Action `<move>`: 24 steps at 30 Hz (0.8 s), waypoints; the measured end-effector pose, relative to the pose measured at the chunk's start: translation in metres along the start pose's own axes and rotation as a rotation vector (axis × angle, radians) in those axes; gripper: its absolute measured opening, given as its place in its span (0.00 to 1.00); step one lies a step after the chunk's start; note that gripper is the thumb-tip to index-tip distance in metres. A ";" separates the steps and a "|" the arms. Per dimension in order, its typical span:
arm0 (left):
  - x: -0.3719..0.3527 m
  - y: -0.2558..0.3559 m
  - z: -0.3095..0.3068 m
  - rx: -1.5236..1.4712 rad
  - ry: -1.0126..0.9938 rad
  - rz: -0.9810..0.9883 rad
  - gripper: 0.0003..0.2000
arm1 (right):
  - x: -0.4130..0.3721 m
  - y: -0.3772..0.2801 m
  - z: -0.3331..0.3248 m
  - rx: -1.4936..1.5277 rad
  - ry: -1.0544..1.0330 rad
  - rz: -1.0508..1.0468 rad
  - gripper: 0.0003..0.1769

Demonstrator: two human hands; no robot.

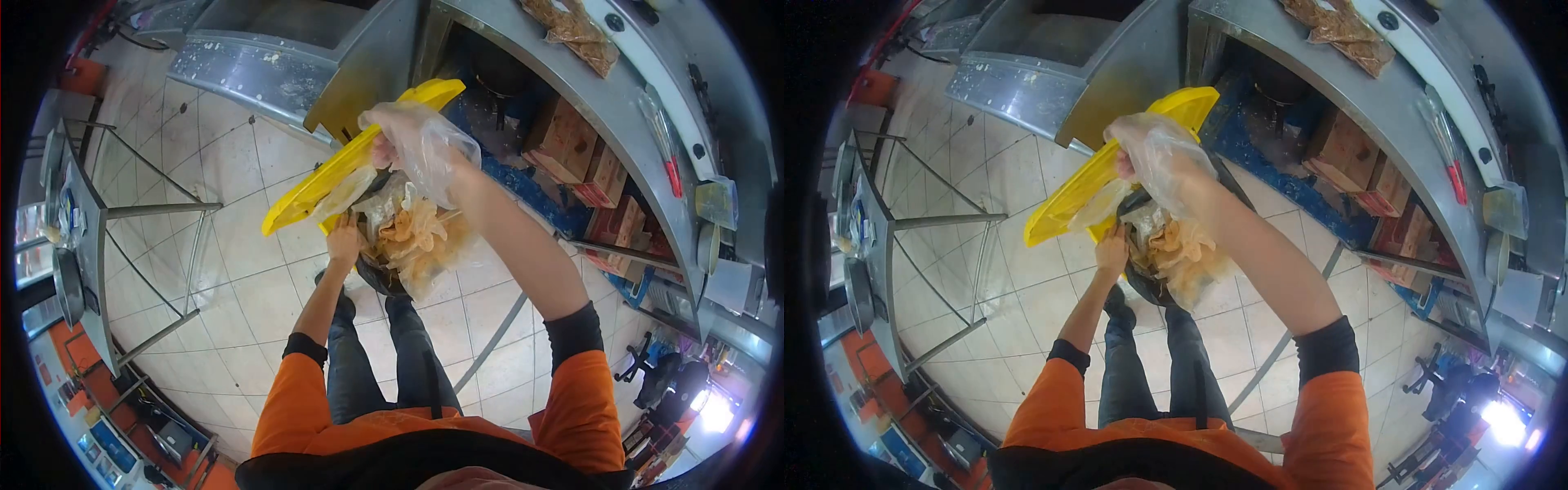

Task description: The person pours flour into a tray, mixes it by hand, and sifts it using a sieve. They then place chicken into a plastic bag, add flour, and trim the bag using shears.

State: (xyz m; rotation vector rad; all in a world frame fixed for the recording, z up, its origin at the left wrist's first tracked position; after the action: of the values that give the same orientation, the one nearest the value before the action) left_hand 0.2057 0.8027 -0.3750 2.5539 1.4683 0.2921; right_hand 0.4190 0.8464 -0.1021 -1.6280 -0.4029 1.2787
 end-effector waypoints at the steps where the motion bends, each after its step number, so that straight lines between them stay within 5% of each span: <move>1: -0.004 0.001 -0.003 -0.018 -0.037 -0.021 0.26 | 0.001 0.002 -0.002 -0.006 -0.003 -0.004 0.15; 6: -0.037 -0.028 -0.033 -0.226 -0.043 -0.005 0.25 | -0.005 0.005 0.001 0.082 0.109 0.169 0.14; 8: -0.056 -0.034 -0.046 -0.654 0.317 -0.406 0.22 | -0.001 -0.004 0.010 0.084 0.098 0.152 0.15; 10: -0.123 -0.047 0.023 -0.789 0.509 -1.285 0.14 | 0.001 -0.011 0.025 0.094 0.065 0.122 0.15; 11: -0.175 -0.063 0.104 -0.888 0.445 -1.066 0.13 | 0.003 -0.011 0.027 0.089 0.113 0.113 0.15; 12: -0.179 -0.050 0.087 -0.877 0.479 -1.071 0.13 | 0.006 -0.011 0.029 0.082 0.157 0.101 0.16; 14: -0.184 0.030 0.066 -1.622 -0.210 -1.889 0.56 | 0.010 -0.001 0.020 0.073 0.158 0.084 0.15; 16: -0.192 0.033 0.080 -1.594 0.010 -1.850 0.56 | 0.000 0.001 0.012 0.083 0.025 0.018 0.15; 22: -0.168 0.000 0.050 -1.479 -0.112 -2.016 0.65 | -0.013 0.004 0.015 0.059 0.034 0.068 0.13; 24: -0.151 -0.057 0.062 -1.798 -0.086 -1.897 0.65 | -0.010 0.008 0.012 0.053 0.066 0.102 0.12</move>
State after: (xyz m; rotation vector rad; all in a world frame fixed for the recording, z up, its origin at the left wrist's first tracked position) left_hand 0.0999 0.6962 -0.4616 -0.4031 1.4874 0.5904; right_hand 0.4022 0.8414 -0.1025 -1.6590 -0.2461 1.2964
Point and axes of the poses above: each hand's wrist, its own x-axis towards the middle knuckle, its own z-axis out of the palm, y = z × x, the point moved 3 cm from there along x, towards the middle knuckle, and after that the axes turned 14 degrees about y, right-handed, at the moved point
